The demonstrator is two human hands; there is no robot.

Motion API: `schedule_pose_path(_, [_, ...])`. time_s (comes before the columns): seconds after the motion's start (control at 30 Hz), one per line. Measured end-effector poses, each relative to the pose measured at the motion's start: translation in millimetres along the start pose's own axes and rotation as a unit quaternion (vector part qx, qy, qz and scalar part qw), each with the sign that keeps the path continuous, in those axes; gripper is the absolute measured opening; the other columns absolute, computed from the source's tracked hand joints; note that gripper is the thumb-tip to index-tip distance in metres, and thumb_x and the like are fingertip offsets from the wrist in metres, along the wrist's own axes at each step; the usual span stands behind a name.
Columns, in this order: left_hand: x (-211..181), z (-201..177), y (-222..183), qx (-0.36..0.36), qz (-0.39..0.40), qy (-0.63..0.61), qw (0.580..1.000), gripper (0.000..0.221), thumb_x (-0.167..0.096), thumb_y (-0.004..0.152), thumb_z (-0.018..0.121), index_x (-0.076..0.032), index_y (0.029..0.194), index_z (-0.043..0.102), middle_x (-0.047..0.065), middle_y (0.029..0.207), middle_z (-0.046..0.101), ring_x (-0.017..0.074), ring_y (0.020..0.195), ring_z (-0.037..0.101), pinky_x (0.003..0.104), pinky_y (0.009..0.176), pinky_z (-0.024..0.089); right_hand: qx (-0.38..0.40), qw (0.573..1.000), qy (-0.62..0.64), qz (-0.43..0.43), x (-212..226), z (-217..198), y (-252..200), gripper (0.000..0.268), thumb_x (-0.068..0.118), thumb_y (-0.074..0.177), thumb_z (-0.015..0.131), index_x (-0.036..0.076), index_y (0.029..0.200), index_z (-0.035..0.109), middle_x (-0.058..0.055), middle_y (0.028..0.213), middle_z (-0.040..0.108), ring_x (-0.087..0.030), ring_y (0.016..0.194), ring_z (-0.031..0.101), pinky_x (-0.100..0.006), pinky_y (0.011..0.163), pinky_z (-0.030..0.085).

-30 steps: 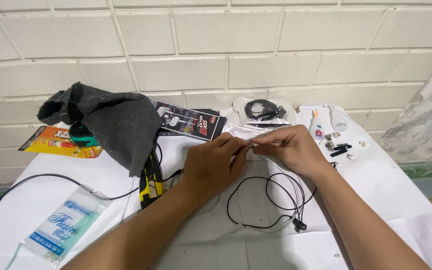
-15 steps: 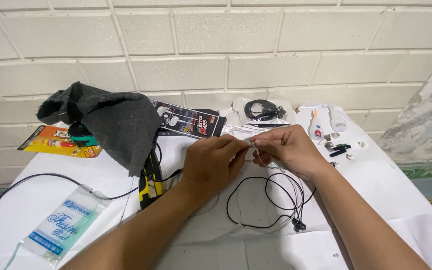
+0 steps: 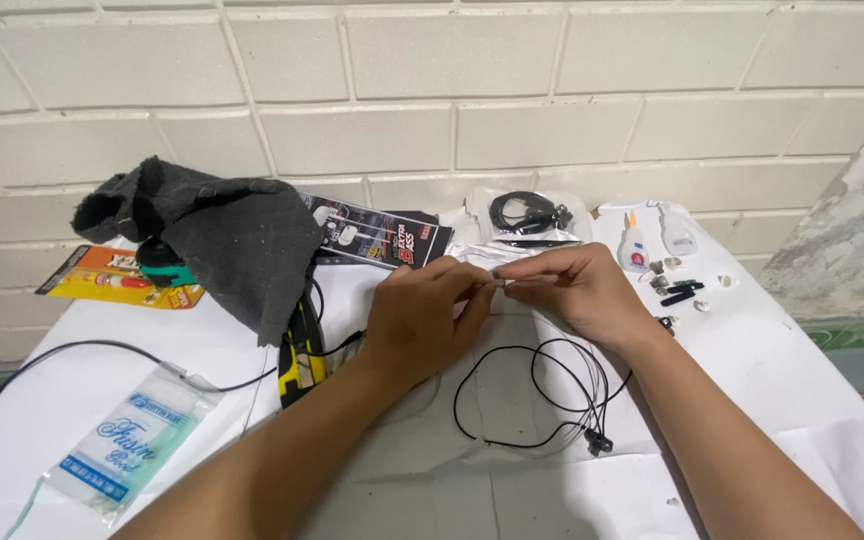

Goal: Assembling and trimming small earphone components and wires using a utility knife for precision adjustments.

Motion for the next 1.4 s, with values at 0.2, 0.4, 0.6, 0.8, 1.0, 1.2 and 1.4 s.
schedule_pose_path(0.2, [-2.6,-1.7,1.6,-0.029,0.019,-0.002,0.999,0.005,-0.026,0.093,0.070,-0.023,0.094,0.073,-0.004,0.067,0.067,0.0199,0.062,0.072,0.035,0.060,0.051,-0.002,1.000,0.010,0.025,-6.4,-0.6,-0.2,0.032,-0.009,0.082,0.075,-0.009,0.114,0.071,-0.023,0.088,0.078,-0.026,0.081,0.076,-0.040,0.076,0.066])
schedule_pose_path(0.4, [-8.4,-7.4,1.7,-0.031,0.071,0.043,0.996,0.004,-0.026,0.091,0.074,-0.023,0.094,0.074,-0.001,0.069,0.067,0.0203,0.059,0.068,0.037,0.061,0.049,-0.010,0.997,0.056,0.058,-14.3,1.0,1.2,0.020,-0.007,0.088,0.071,-0.014,0.106,0.070,-0.026,0.078,0.076,-0.029,0.066,0.076,-0.039,0.061,0.065])
schedule_pose_path(0.6, [-8.5,-9.9,4.9,-0.029,0.025,-0.036,0.999,0.002,-0.021,0.091,0.074,-0.021,0.089,0.075,-0.004,0.063,0.067,0.0167,0.058,0.069,0.032,0.058,0.048,-0.005,1.000,0.016,0.008,-13.1,-3.2,1.9,0.020,-0.010,0.081,0.077,-0.009,0.101,0.074,-0.025,0.081,0.077,-0.027,0.074,0.077,-0.037,0.067,0.065])
schedule_pose_path(0.8, [9.0,1.6,4.8,-0.042,-0.006,-0.146,0.988,0.013,-0.017,0.090,0.073,-0.022,0.078,0.074,-0.003,0.057,0.063,0.0178,0.053,0.065,0.028,0.054,0.052,0.015,0.999,-0.011,-0.050,-11.1,-7.9,0.9,0.021,-0.014,0.078,0.077,-0.007,0.098,0.076,-0.025,0.096,0.078,-0.025,0.091,0.076,-0.037,0.082,0.063])
schedule_pose_path(1.0, [10.8,-0.2,11.6,-0.033,0.020,-0.149,0.988,0.007,-0.013,0.083,0.078,-0.020,0.080,0.077,0.000,0.058,0.065,0.0179,0.053,0.066,0.026,0.051,0.053,-0.007,0.999,-0.001,-0.032,-9.8,-11.2,1.5,0.021,-0.012,0.081,0.076,-0.009,0.102,0.074,-0.026,0.092,0.077,-0.025,0.083,0.076,-0.033,0.073,0.064])
schedule_pose_path(1.2, [31.8,-30.3,39.0,0.037,0.078,-0.078,0.993,0.016,-0.018,0.087,0.071,-0.014,0.100,0.080,0.009,0.083,0.077,0.0308,0.080,0.075,0.037,0.068,0.056,-0.069,0.997,0.038,-0.010,-14.0,-22.7,4.6,0.023,-0.007,0.088,0.072,-0.010,0.111,0.070,-0.023,0.094,0.076,-0.025,0.081,0.076,-0.033,0.073,0.066])
schedule_pose_path(1.4, [24.7,-99.5,69.2,-0.096,0.109,0.088,0.986,0.013,-0.019,0.091,0.081,-0.030,0.098,0.080,-0.011,0.081,0.075,0.0115,0.074,0.072,0.025,0.071,0.042,-0.119,0.989,0.083,-0.038,-20.2,-35.4,9.2,0.021,0.000,0.095,0.070,-0.010,0.114,0.069,-0.023,0.089,0.075,-0.024,0.074,0.076,-0.032,0.070,0.067])
Point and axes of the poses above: each hand's wrist, its own y-axis towards the middle knuckle, its own z-axis out of the palm, x = y × z, the point moved 5 cm from there along y, towards the middle knuckle
